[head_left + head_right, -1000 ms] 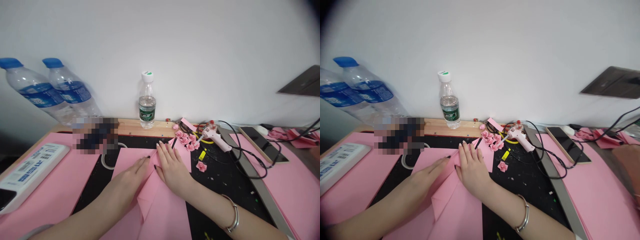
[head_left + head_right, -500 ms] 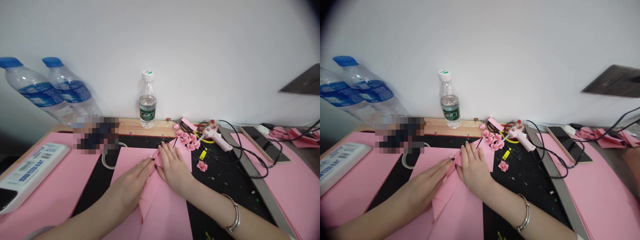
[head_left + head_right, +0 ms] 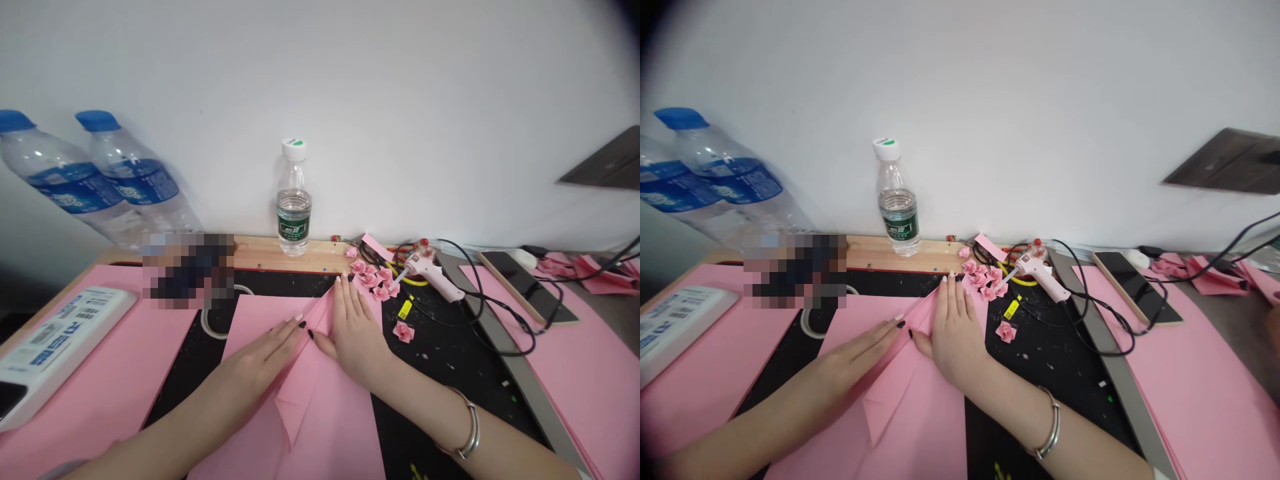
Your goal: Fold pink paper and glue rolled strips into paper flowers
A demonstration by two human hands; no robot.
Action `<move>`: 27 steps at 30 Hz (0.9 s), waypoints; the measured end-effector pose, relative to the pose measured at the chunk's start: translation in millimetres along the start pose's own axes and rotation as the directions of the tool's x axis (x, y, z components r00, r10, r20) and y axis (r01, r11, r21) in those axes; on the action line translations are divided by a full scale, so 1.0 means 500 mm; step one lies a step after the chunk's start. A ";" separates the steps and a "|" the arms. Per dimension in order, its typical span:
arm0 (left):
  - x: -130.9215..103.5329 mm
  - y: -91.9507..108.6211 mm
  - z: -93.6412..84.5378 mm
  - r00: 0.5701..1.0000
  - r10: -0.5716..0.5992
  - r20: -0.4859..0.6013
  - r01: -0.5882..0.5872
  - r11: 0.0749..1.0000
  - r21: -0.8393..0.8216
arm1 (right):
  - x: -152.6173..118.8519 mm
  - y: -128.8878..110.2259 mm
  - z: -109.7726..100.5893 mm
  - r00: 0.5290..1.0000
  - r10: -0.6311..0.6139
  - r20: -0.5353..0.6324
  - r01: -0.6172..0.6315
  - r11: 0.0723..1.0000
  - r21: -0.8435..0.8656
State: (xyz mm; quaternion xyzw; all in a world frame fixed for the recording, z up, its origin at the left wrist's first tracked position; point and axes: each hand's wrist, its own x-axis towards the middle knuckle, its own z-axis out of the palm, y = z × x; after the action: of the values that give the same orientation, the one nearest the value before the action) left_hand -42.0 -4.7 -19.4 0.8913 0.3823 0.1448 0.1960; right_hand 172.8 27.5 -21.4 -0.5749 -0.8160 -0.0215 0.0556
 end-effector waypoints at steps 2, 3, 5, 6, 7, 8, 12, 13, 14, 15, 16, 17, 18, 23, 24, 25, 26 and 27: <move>-0.001 0.000 0.001 1.000 -0.017 0.011 0.018 1.000 -0.025 | 0.000 0.003 0.000 1.000 0.004 0.025 -0.004 1.000 0.009; 0.000 0.001 0.000 0.999 -0.034 0.014 0.034 0.998 -0.053 | 0.000 0.004 0.000 0.999 0.006 0.032 -0.006 1.000 0.013; 0.005 0.008 -0.007 0.996 -0.079 0.029 0.082 0.987 -0.137 | -0.002 0.005 -0.001 0.999 0.017 0.028 -0.017 1.000 0.012; 0.010 0.014 -0.012 0.994 -0.101 0.037 0.106 0.976 -0.191 | -0.003 0.004 -0.002 1.000 0.023 0.019 -0.023 1.000 0.008; 0.016 0.022 -0.019 0.992 -0.121 0.046 0.129 0.961 -0.245 | -0.004 0.004 -0.003 1.000 0.026 0.010 -0.026 1.000 0.002; 0.022 0.031 -0.026 0.990 -0.134 0.050 0.143 0.942 -0.303 | -0.005 0.004 -0.004 1.000 0.025 0.000 -0.025 1.000 -0.005; 0.032 0.061 -0.049 0.965 -0.246 0.087 0.257 0.840 -0.477 | -0.005 0.011 -0.007 0.999 -0.037 -0.009 0.037 0.999 -0.019; 0.030 0.066 -0.052 0.956 -0.278 0.088 0.286 0.834 -0.472 | -0.003 0.014 -0.008 0.998 -0.064 -0.006 0.064 0.998 -0.017; 0.028 0.068 -0.055 0.949 -0.300 0.100 0.312 0.833 -0.457 | -0.002 0.018 -0.009 0.996 -0.093 -0.003 0.093 0.996 -0.013; 0.026 0.069 -0.058 0.941 -0.319 0.115 0.336 0.834 -0.437 | 0.000 0.022 -0.010 0.993 -0.119 0.000 0.119 0.993 -0.008; 0.026 0.068 -0.062 0.937 -0.322 0.134 0.348 0.837 -0.422 | 0.002 0.025 -0.011 0.990 -0.139 0.005 0.139 0.990 -0.004; 0.029 0.065 -0.067 0.937 -0.316 0.147 0.349 0.837 -0.422 | 0.003 0.027 -0.011 0.988 -0.154 0.011 0.154 0.988 -0.001; 0.034 0.061 -0.073 0.942 -0.303 0.143 0.335 0.837 -0.432 | 0.004 0.029 -0.013 0.986 -0.164 0.019 0.164 0.986 0.002; 0.111 0.020 -0.095 0.940 -0.304 0.157 0.341 0.803 -0.488 | 0.005 0.029 -0.016 0.982 -0.184 0.053 0.183 0.983 0.014; 0.133 0.011 -0.095 0.936 -0.313 0.158 0.351 0.819 -0.455 | 0.005 0.029 -0.015 0.982 -0.183 0.053 0.182 0.983 0.014; 0.155 0.003 -0.094 0.935 -0.320 0.154 0.356 0.851 -0.385 | 0.004 0.029 -0.014 0.982 -0.181 0.050 0.180 0.984 0.012; 0.176 -0.004 -0.092 0.934 -0.323 0.154 0.355 0.893 -0.277 | 0.003 0.029 -0.013 0.983 -0.177 0.043 0.177 0.984 0.010; 0.196 -0.009 -0.088 0.934 -0.328 0.146 0.349 0.923 -0.162 | 0.002 0.029 -0.011 0.984 -0.174 0.033 0.173 0.985 0.008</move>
State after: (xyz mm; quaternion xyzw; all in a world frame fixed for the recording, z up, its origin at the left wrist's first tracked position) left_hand 2.6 81.2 27.8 0.7966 0.5034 0.0915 0.3218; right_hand 186.3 32.9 -16.1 -0.5018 -0.8639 -0.0147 0.0414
